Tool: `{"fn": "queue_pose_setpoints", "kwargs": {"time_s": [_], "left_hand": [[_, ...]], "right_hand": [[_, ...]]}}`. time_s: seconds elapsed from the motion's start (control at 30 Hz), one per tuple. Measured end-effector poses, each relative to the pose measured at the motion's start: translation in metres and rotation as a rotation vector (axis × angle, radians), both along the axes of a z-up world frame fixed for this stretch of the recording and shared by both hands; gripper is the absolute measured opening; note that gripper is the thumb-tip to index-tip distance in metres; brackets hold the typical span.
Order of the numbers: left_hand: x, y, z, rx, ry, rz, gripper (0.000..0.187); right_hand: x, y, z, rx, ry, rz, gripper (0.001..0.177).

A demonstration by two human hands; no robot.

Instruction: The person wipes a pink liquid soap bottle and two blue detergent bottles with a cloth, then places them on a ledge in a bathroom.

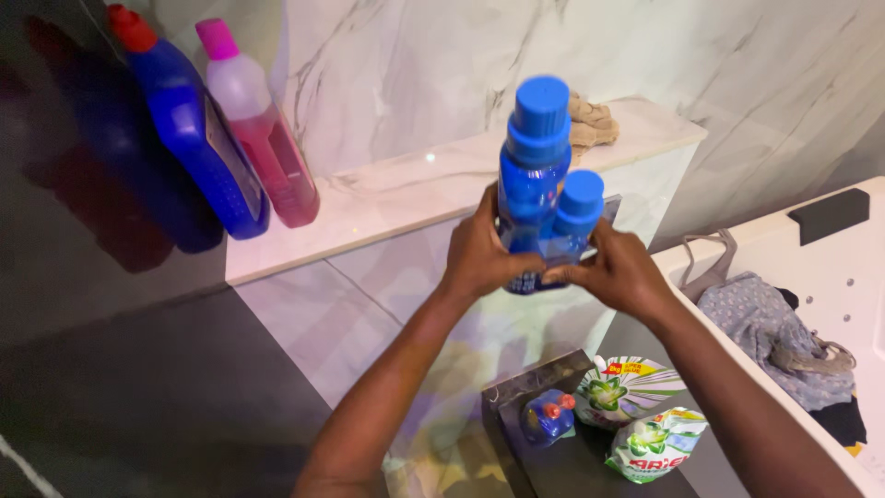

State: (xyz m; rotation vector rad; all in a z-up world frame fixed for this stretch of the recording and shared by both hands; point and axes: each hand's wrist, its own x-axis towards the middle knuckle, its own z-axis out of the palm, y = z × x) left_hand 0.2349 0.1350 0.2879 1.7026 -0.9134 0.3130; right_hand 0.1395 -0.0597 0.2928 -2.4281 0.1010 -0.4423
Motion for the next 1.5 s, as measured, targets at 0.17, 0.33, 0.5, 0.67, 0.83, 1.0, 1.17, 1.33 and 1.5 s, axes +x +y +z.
{"fn": "queue_pose_setpoints", "kwargs": {"time_s": [0.17,0.33,0.5,0.67,0.83,1.0,1.17,1.33,1.5], "left_hand": [[0.042,0.003,0.035,0.025,0.036,0.014,0.100],[0.084,-0.004,0.055,0.050,0.063,0.045,0.096],[0.115,-0.010,0.056,0.050,0.114,0.053,0.095],[0.133,-0.013,0.060,0.076,0.137,0.074,0.100],[0.152,-0.019,0.067,0.110,0.140,0.090,0.097],[0.171,-0.028,0.067,0.080,0.146,0.043,0.096],[0.187,-0.035,0.064,0.077,0.145,0.041,0.099],[0.197,-0.037,0.061,0.117,0.159,0.046,0.096],[0.209,-0.038,0.060,0.150,0.164,0.056,0.095]], "right_hand": [[0.032,0.011,0.038,0.006,-0.128,0.069,0.076],[0.067,0.015,0.061,0.140,-0.057,0.078,0.075],[0.102,0.008,0.058,0.141,-0.034,0.081,0.072],[0.128,0.000,0.054,0.190,-0.024,0.125,0.071],[0.150,-0.010,0.053,0.207,-0.006,0.129,0.067],[0.172,-0.020,0.051,0.206,0.005,0.143,0.066],[0.187,-0.026,0.047,0.180,0.010,0.092,0.069],[0.199,-0.029,0.042,0.185,0.027,0.103,0.070],[0.208,-0.034,0.040,0.172,0.023,0.107,0.069]]}}
